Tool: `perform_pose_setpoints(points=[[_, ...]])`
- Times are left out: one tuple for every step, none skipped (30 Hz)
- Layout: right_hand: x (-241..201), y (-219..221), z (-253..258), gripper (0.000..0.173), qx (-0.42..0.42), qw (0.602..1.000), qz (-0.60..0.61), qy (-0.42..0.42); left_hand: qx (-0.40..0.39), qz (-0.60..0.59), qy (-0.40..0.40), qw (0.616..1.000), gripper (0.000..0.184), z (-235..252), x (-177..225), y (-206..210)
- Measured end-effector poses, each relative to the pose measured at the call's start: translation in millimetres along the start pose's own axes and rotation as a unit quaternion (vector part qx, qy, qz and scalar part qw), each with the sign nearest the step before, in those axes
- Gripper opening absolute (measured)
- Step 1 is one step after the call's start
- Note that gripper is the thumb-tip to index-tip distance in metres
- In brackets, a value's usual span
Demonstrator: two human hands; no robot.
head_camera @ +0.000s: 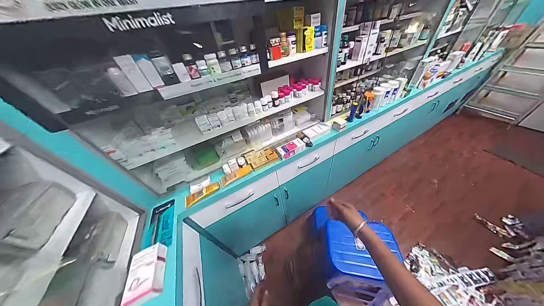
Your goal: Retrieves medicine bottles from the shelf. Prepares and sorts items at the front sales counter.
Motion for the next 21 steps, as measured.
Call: perform_pose_setpoints(points=[[-11, 8, 31, 0.042, 0.011, 1.000, 0.005, -0.010, 0.009, -0.026, 0.059, 0.998, 0.044, 21, 20, 0], [-25, 17, 66, 0.043, 0.019, 0.999, 0.018, -0.024, 0.021, -0.058, 0.114, 0.992, 0.044, 42, 46, 0], [-41, 27, 103, 0.044, 0.029, 0.998, 0.038, -0.042, 0.028, -0.091, 0.159, 0.983, 0.044, 62, 80, 0], [-58, 38, 138, 0.044, 0.038, 0.996, 0.058, -0.065, 0.031, -0.116, 0.196, 0.973, 0.044, 78, 118, -1], [-80, 49, 177, 0.044, 0.044, 0.992, 0.074, -0.095, 0.032, -0.134, 0.231, 0.963, 0.044, 92, 166, -3], [-99, 58, 212, 0.043, 0.056, 0.987, 0.086, -0.126, 0.020, -0.140, 0.258, 0.956, 0.045, 101, 210, -5], [-114, 66, 242, 0.043, 0.075, 0.981, 0.098, -0.149, 0.007, -0.137, 0.283, 0.949, 0.046, 107, 251, -6], [-128, 72, 271, 0.042, 0.096, 0.975, 0.113, -0.166, -0.011, -0.128, 0.309, 0.942, 0.047, 114, 289, -5], [-139, 79, 295, 0.042, 0.111, 0.969, 0.132, -0.175, -0.025, -0.111, 0.331, 0.937, 0.048, 122, 322, -8], [-157, 85, 323, 0.041, 0.122, 0.962, 0.153, -0.189, -0.038, -0.089, 0.355, 0.930, 0.049, 136, 360, -11], [-171, 88, 348, 0.039, 0.130, 0.956, 0.169, -0.200, -0.050, -0.064, 0.368, 0.926, 0.049, 150, 394, -13], [-176, 92, 370, 0.038, 0.136, 0.953, 0.181, -0.200, -0.055, -0.041, 0.371, 0.926, 0.050, 163, 420, -17], [-179, 96, 389, 0.038, 0.137, 0.953, 0.191, -0.193, -0.044, -0.026, 0.374, 0.926, 0.049, 176, 442, -21], [-184, 98, 407, 0.039, 0.137, 0.954, 0.194, -0.184, -0.014, -0.029, 0.380, 0.924, 0.048, 189, 462, -21], [-188, 100, 422, 0.042, 0.137, 0.956, 0.195, -0.173, 0.027, -0.045, 0.385, 0.922, 0.049, 200, 477, -20], [-192, 104, 435, 0.043, 0.135, 0.957, 0.196, -0.166, 0.068, -0.063, 0.388, 0.917, 0.053, 209, 489, -17], [-196, 108, 446, 0.042, 0.132, 0.957, 0.199, -0.165, 0.104, -0.074, 0.391, 0.911, 0.059, 218, 500, -13], [-200, 112, 455, 0.041, 0.127, 0.956, 0.203, -0.168, 0.129, -0.077, 0.392, 0.908, 0.069, 225, 509, -7], [-201, 114, 462, 0.040, 0.120, 0.956, 0.203, -0.172, 0.154, -0.077, 0.386, 0.906, 0.078, 231, 517, 1], [-201, 116, 467, 0.038, 0.116, 0.957, 0.199, -0.177, 0.177, -0.086, 0.372, 0.907, 0.084, 236, 524, 8], [-201, 117, 470, 0.036, 0.114, 0.957, 0.193, -0.183, 0.198, -0.106, 0.351, 0.909, 0.087, 241, 532, 13]])
Point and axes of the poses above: each hand's wrist, its own z-axis towards the middle knuckle, its own y-axis out of the palm, x = y × z, the point moved 1 cm from there along z, towards the middle knuckle, and after that the axes turned 9 degrees about -y, right-handed, at the moved point
